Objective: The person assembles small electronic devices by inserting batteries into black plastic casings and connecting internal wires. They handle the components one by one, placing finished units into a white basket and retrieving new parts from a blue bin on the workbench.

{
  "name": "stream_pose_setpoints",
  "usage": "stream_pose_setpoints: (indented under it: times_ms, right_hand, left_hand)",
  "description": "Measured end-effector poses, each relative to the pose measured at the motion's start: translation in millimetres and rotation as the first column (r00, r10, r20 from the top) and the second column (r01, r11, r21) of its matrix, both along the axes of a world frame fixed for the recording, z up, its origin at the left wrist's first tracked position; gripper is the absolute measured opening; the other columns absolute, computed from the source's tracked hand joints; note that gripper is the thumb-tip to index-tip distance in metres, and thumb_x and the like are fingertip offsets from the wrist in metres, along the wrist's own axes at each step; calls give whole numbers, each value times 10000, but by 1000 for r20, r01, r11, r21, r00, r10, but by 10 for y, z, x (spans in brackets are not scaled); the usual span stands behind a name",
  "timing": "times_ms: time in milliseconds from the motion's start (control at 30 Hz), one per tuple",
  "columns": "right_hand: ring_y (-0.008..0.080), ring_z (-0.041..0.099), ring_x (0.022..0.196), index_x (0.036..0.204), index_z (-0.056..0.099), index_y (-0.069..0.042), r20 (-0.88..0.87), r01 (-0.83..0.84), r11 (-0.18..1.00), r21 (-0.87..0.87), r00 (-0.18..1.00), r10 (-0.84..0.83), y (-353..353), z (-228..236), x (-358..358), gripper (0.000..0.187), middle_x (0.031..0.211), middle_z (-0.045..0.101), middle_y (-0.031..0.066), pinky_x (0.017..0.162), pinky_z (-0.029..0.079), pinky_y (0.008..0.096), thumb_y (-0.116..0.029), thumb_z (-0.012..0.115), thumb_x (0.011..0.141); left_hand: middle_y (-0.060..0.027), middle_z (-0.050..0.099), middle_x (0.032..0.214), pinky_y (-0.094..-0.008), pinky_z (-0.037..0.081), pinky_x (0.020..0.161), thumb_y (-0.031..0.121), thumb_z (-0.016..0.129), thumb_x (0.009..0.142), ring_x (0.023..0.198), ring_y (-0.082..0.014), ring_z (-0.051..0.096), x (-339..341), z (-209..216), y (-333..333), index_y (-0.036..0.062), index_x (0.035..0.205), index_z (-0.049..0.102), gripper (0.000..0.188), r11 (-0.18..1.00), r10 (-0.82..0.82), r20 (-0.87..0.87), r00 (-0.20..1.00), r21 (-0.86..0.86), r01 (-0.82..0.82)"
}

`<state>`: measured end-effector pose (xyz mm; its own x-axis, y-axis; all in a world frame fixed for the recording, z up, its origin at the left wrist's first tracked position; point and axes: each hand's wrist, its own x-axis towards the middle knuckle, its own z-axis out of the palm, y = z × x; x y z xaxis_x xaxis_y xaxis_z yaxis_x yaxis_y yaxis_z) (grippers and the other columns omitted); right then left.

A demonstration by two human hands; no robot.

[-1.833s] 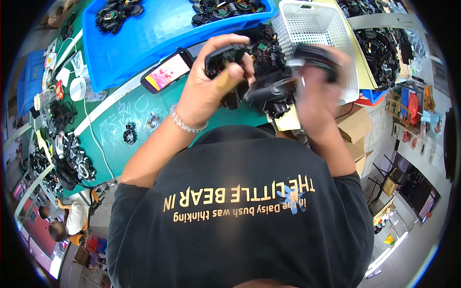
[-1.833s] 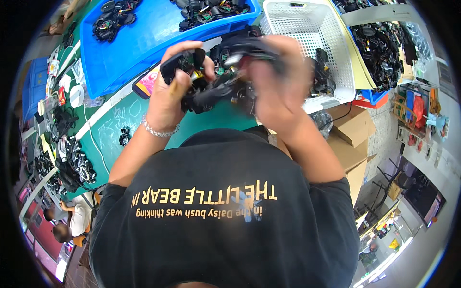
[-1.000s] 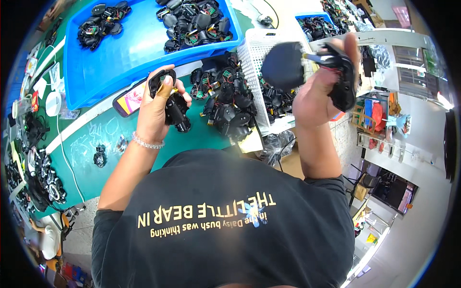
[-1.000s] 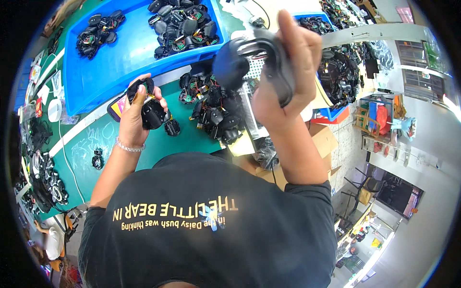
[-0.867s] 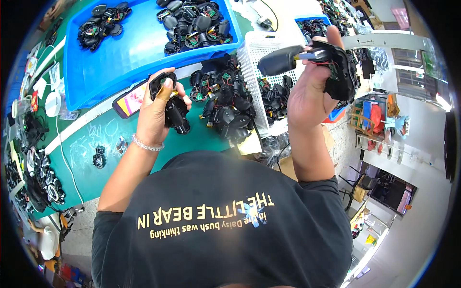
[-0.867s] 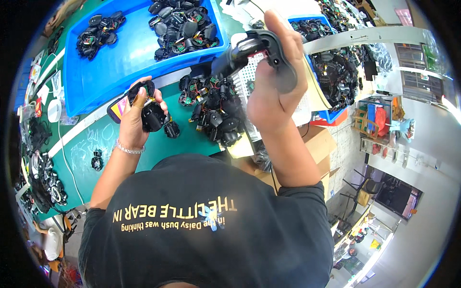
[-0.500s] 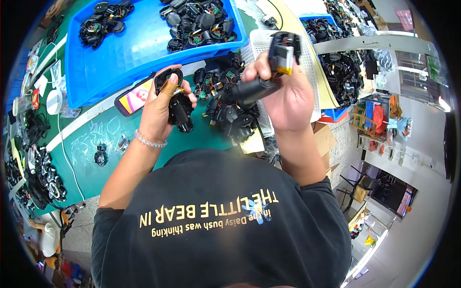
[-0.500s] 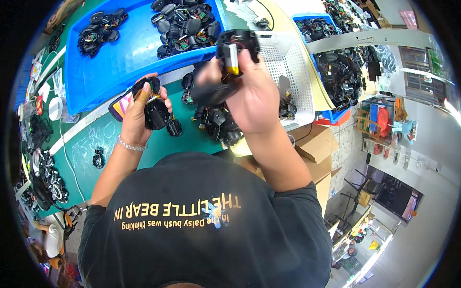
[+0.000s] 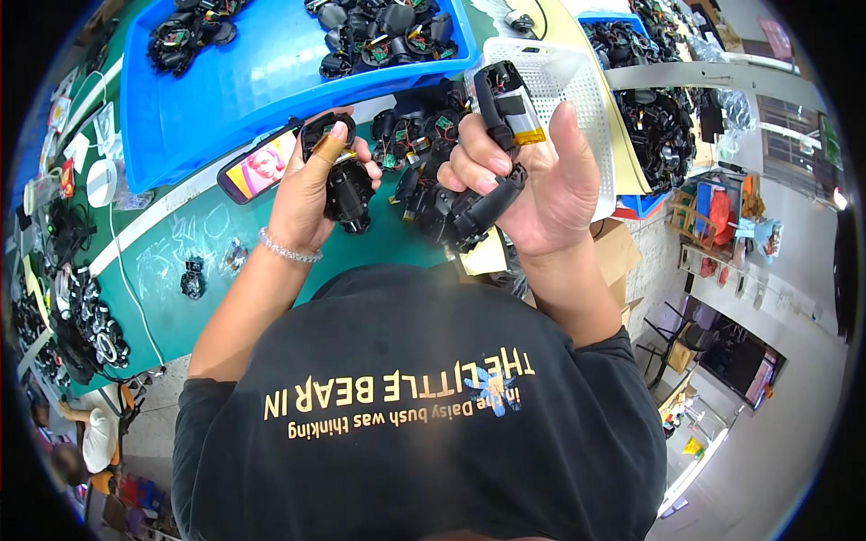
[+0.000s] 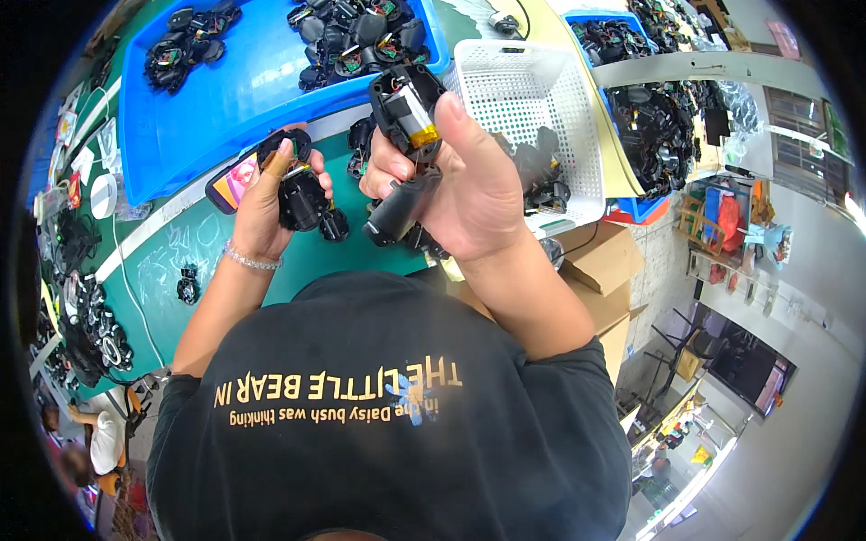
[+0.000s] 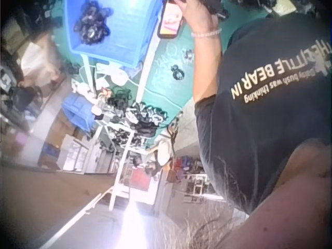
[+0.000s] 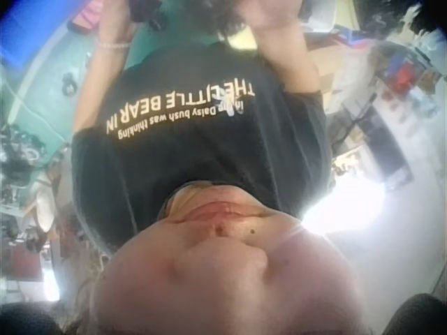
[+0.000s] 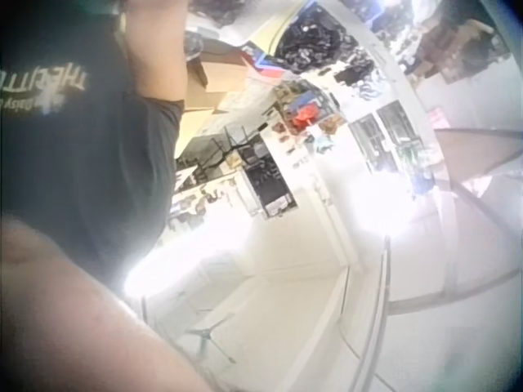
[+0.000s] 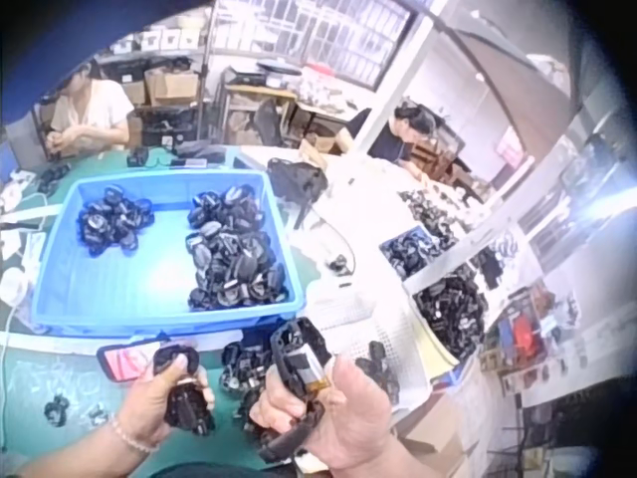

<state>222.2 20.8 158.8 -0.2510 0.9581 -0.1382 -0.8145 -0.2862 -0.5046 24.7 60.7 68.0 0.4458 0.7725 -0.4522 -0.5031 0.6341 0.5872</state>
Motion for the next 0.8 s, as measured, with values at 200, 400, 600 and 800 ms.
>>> stream_pose_setpoints:
  times_ms: [200,400,600,800]
  right_hand:
    - [146,435,662,992,529,-13,64,14,1000,7,998,-15,11,-15,8,333,717,479,54,631,389,295,-340,508,933]
    - [139,431,642,978,529,-14,91,-12,999,49,996,8,24,-30,15,330,692,471,44,615,393,300,-339,515,929]
    - [164,497,675,1099,485,-30,114,121,992,-43,987,-115,-40,-130,36,340,812,539,69,648,429,320,-334,493,947]
    - [284,559,1019,1225,456,0,975,-5,975,221,-39,-221,-203,-739,395,336,1162,547,156,916,408,331,-139,482,920]
  left_hand:
    - [-86,591,852,-313,534,624,317,573,922,709,-195,626,12,-10,2,118,1185,481,342,999,-33,-16,999,32,33]
    - [-87,593,832,-324,550,615,270,607,905,685,-190,636,20,-9,0,111,1193,479,353,1000,-22,-1,1000,-13,22]
    - [-144,565,918,-353,526,666,378,466,963,755,-235,604,-31,12,12,86,1276,426,430,993,-105,240,965,79,89]
    - [-196,543,961,-380,502,639,499,378,959,718,-261,598,-109,269,17,65,1321,389,565,971,-172,327,929,217,103]
